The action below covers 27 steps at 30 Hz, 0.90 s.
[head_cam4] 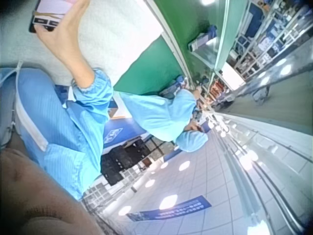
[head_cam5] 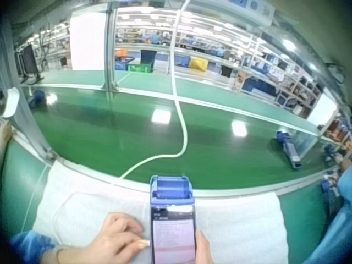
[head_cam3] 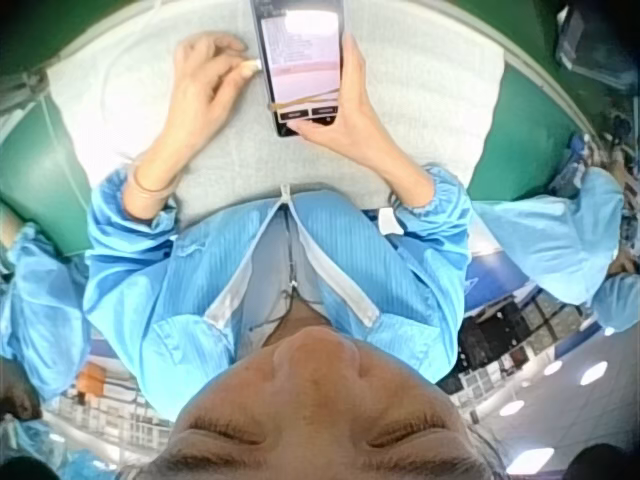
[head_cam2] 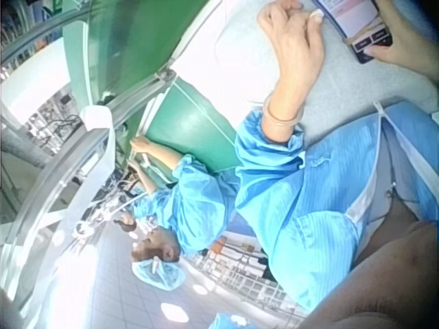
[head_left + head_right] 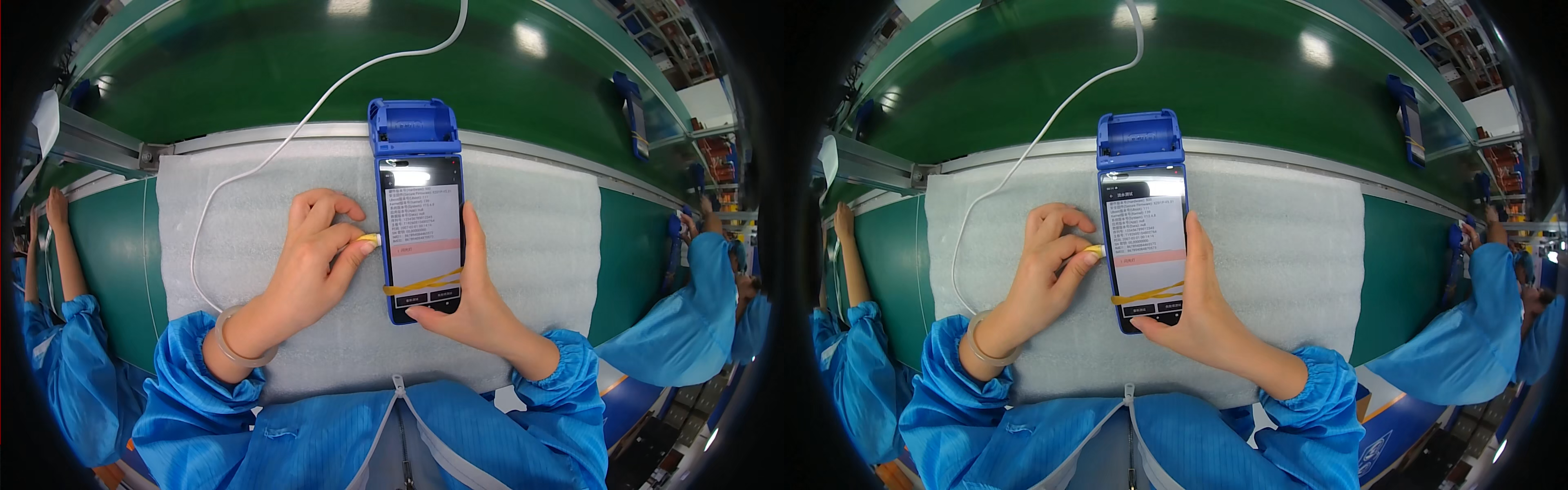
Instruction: The person tests handheld terminal devices along a conveyor belt by picking up each device, plugging in a test cable, tapping the touchscreen, disconnecting the cable, and placing the device back onto the conveyor belt.
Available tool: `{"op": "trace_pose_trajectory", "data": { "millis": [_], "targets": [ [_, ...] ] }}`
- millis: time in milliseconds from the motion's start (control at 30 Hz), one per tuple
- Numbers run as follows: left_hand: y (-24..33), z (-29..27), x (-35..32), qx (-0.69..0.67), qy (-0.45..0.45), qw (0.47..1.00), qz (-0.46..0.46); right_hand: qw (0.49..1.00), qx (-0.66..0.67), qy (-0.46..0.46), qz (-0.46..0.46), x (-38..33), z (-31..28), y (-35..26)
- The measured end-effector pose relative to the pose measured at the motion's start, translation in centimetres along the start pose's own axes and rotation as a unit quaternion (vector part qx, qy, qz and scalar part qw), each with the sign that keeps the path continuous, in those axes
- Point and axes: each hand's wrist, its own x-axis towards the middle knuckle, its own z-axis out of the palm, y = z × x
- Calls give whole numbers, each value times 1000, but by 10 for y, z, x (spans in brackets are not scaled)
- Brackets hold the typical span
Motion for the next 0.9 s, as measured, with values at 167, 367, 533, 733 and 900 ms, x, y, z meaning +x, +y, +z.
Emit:
{"op": "trace_pose_trajectory", "data": {
  "millis": [167, 367, 533, 733, 900],
  "targets": [
    [0, 0, 1, 2, -5, 1000, 6, 951, 303, 63, 23, 5, -1, 2],
    [1, 1, 1, 2, 1, 1000, 5, 850, 505, 67, 133, 22, -14, 2],
    [-1, 3, 1, 3, 1, 1000, 0, 834, 514, 5, 202, 34, -28, -6],
    [-7, -3, -1, -90, 4, 995, -40, 856, 472, 35, 206, 36, -40, 4],
    [-7, 1, 1, -70, 21, 997, -3, 854, 461, 134, 202, 58, -83, 9]
  ]
}}
